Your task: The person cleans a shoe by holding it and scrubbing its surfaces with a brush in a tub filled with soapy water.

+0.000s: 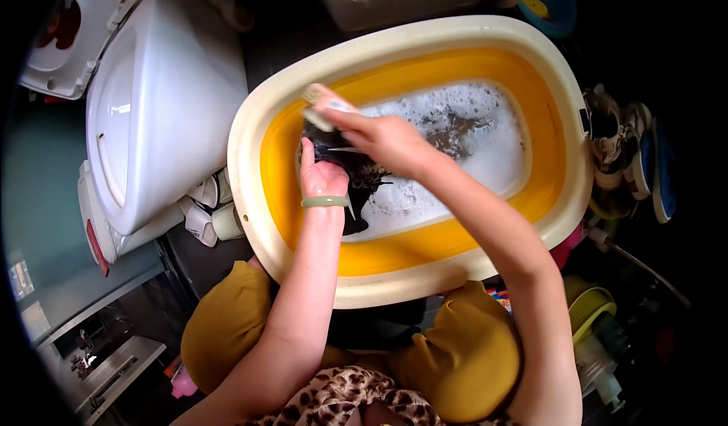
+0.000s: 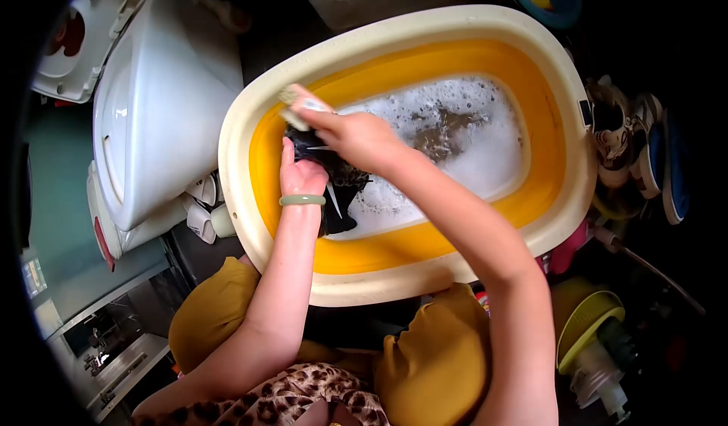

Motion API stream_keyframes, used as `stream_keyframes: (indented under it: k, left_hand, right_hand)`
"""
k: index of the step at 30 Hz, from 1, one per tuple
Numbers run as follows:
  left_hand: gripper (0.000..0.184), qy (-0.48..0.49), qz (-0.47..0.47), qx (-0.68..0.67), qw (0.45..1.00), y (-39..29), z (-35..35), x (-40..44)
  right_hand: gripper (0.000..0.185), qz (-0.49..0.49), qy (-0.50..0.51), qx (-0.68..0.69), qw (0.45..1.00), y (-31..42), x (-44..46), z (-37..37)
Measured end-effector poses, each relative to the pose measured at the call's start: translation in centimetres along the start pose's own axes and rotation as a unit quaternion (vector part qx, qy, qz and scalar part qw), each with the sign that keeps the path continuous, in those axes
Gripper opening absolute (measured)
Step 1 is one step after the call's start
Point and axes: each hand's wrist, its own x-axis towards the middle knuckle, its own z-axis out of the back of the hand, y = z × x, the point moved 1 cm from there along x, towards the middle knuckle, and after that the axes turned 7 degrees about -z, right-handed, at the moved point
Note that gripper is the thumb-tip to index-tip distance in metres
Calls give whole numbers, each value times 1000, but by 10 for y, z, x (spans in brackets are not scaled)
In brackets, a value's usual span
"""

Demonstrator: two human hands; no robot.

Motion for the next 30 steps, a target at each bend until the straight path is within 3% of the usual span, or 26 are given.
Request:
stream_keyframes:
  k: [2, 4, 6, 7, 9, 11, 13, 17, 18, 20, 22, 24, 25, 27, 29, 30]
  left_hand:
    - [53, 15, -8, 11, 1000, 1, 10, 6]
    - [49, -8, 2, -19, 1000, 2, -5, -1]
    - [46, -20, 6, -32, 999, 3, 1, 4]
    - [46, -18, 4, -37, 999, 5, 1, 9]
    - [44, 8, -21, -22, 1000, 6, 9, 6]
    - [43, 18, -9, -36, 999, 4, 3, -2]
    - [44, -15, 7, -36, 999, -1, -1, -3]
    - [49, -43, 14, -43, 998, -1, -8, -3]
    - [50, -38, 12, -41, 998, 1, -10, -1]
    - [52, -36, 7, -27, 999, 3, -8, 3]
    - [55, -28, 9, -5, 1000, 3, -10, 2]
    - [55, -17, 9, -2, 1000, 5, -15, -6]
    - [55, -4, 5, -2, 1000, 6, -20, -10]
    - [58, 16, 9, 11, 1000, 6, -19, -11]
    - [59, 13, -30, 40, 999, 6, -19, -13]
    - [58, 23, -23, 19, 999, 5, -13, -6]
  right_hand:
    - [39, 17, 8, -22, 1000, -1, -1, -9]
    - [41, -59, 16, 8, 998, -34, -25, -15]
    - [43, -104, -26, 80, 991, -116, -73, -29]
    - [44, -127, -23, 44, 991, -143, -97, -19]
    - [46, -172, 68, -153, 971, -188, -132, -2]
    - [44, -131, 41, -130, 982, -220, -124, 13]
    - [41, -277, -128, -59, 950, -238, -91, 33]
    - [40, -352, -121, -112, 921, -217, -89, 12]
    - [41, -296, -56, -13, 953, -210, -98, -3]
    - [42, -236, 17, 90, 967, -193, -106, -18]
    - [43, -320, 8, 230, 919, -127, -104, 13]
    - [42, -201, -14, 262, 944, -76, -96, 28]
    - [42, -97, -23, 203, 974, -68, -83, 22]
    - [41, -17, -13, 52, 998, -28, -59, 24]
    - [39, 52, -57, 74, 994, -17, -34, 2]
    - [39, 38, -39, 46, 998, -29, -35, -9]
